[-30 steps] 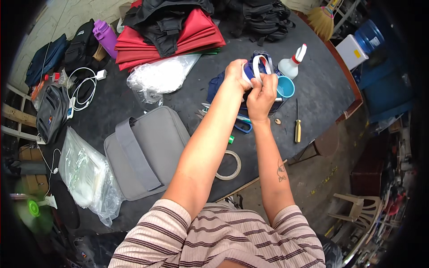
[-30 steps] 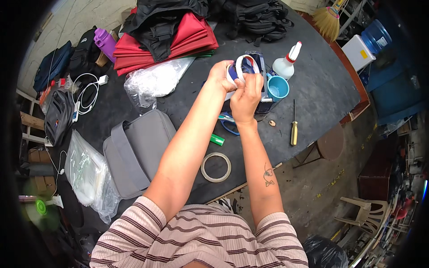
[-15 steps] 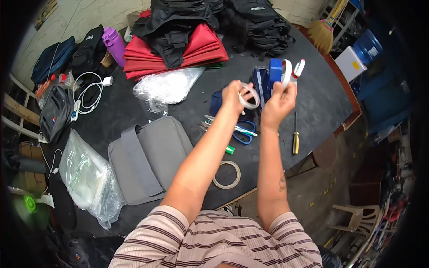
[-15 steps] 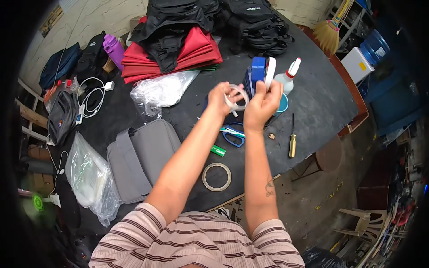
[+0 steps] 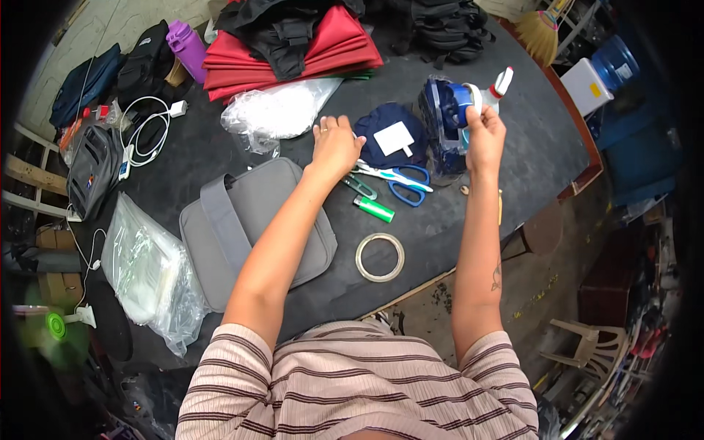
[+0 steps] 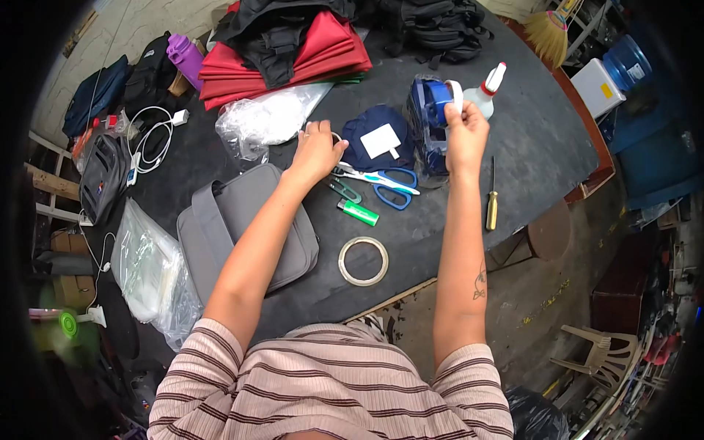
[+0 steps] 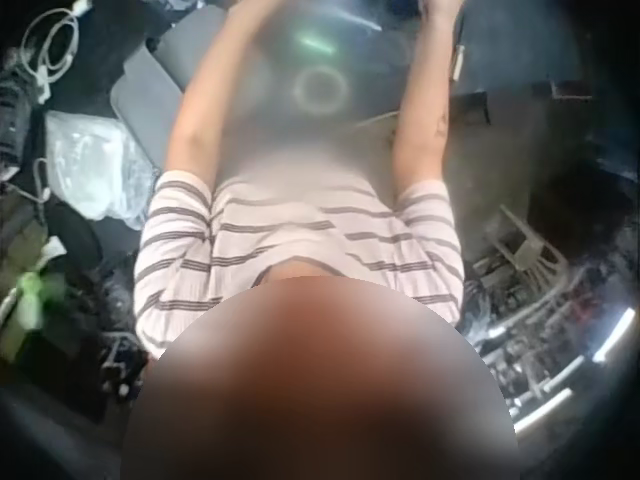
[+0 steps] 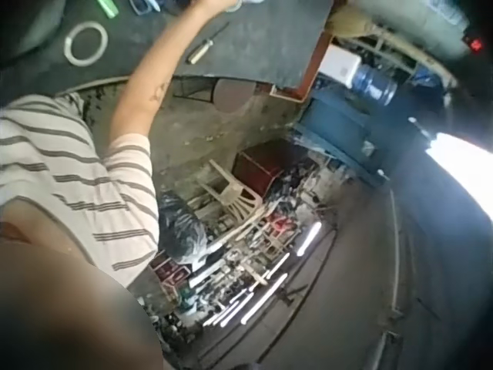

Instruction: Inspecting a bag and repairing/refilling a tape dispenser at a workbench for packaging.

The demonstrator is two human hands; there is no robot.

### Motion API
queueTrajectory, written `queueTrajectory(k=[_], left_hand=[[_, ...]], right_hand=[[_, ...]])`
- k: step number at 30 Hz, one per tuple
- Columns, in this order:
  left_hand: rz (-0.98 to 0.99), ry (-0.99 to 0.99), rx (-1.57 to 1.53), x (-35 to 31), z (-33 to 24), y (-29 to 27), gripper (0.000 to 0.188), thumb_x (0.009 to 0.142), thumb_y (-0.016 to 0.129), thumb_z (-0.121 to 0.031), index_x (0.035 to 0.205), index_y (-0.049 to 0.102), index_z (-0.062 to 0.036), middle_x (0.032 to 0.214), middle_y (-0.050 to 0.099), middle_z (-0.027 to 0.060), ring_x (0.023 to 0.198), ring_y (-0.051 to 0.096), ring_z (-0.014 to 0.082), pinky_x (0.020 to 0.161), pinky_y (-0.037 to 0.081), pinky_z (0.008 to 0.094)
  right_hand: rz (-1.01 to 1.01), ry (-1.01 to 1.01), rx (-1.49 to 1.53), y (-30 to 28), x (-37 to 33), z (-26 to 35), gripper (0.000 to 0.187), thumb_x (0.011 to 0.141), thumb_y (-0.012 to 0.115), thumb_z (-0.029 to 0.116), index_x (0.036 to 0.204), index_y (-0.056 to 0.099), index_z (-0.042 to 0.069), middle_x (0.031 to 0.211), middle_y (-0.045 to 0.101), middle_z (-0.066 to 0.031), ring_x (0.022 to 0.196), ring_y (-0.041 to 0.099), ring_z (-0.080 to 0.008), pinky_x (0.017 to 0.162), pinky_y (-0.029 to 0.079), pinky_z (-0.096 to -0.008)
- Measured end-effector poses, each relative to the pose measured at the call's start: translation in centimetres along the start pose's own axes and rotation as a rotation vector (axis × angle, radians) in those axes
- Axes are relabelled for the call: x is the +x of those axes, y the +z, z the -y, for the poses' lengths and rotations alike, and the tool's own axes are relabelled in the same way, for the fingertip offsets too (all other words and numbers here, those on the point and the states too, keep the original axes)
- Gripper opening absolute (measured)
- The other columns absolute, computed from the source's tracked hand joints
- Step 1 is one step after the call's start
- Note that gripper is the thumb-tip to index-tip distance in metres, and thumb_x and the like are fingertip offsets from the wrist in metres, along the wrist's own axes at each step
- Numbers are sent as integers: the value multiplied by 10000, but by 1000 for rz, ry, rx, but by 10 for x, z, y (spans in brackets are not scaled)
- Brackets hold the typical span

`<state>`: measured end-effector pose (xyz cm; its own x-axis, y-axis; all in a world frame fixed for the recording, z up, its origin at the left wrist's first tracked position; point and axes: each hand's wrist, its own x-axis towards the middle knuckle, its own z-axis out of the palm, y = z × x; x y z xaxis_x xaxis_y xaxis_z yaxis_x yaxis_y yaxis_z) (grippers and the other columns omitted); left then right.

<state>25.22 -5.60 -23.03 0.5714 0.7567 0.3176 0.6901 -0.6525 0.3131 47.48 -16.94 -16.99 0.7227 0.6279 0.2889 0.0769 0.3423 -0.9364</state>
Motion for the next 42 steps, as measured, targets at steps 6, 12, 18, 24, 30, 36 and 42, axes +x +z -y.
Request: queueTrajectory(k=[6, 12, 18, 24, 30, 36, 42], left_hand=[[520, 449, -618, -106, -56, -62, 495, 672, 690, -90, 1146, 545, -74, 1106, 536, 191, 1063, 518, 353, 901, 432, 427], [722, 427, -200, -149, -71, -56, 814, 523, 808, -253, 1274, 496, -205, 1323, 345, 220, 1168, 385, 384, 992, 320, 494], [714, -507, -1917, -106, -49, -67, 494, 848, 597, -238, 1247, 332, -116, 1021, 538, 123, 960, 590, 296, 832, 496, 435], [636, -626, -2231, -80, -42, -77, 405, 850, 577, -204, 1217, 441, -102, 1099, 544, 192, 1041, 558, 396, 884, 435, 626], [686, -451, -2233, -68, -46, -91, 654, 837, 604, -202, 1400, 274, -154, 1132, 483, 148, 1054, 540, 415, 893, 424, 627], [649, -248, -1912, -61, -51, -100, 939, 654, 690, 62, 1447, 231, -144, 1172, 416, 101, 1072, 515, 253, 910, 450, 454], [564, -222, -1904, -55, -55, -101, 701, 702, 687, 14, 1331, 396, -98, 1141, 435, 42, 949, 532, 147, 806, 482, 288]], right_hand=[[-29, 65, 151, -9, 1, -7, 122, 870, 607, 74, 943, 591, -23, 792, 581, 13, 690, 481, -50, 661, 379, -195], [4, 86, 171, -6, -3, -11, 127, 865, 612, 77, 947, 593, -18, 784, 573, 15, 686, 472, -47, 648, 365, -194], [57, 104, 185, -12, -5, -6, 130, 894, 561, 58, 983, 566, -36, 916, 629, -75, 828, 583, -131, 799, 443, -265], [38, 73, 190, -11, -7, -6, 112, 876, 602, 77, 939, 588, -14, 807, 604, -6, 695, 508, -53, 668, 400, -202], [34, 76, 191, -10, -10, -8, 115, 877, 603, 83, 938, 591, -13, 810, 606, -2, 699, 513, -51, 669, 403, -197], [28, 94, 189, -6, -11, -10, 97, 882, 597, 76, 928, 590, -10, 806, 602, 2, 701, 507, -47, 669, 402, -197], [38, 96, 162, -5, -9, -13, 96, 879, 597, 71, 932, 583, -7, 818, 601, 2, 705, 507, -48, 680, 404, -198]])
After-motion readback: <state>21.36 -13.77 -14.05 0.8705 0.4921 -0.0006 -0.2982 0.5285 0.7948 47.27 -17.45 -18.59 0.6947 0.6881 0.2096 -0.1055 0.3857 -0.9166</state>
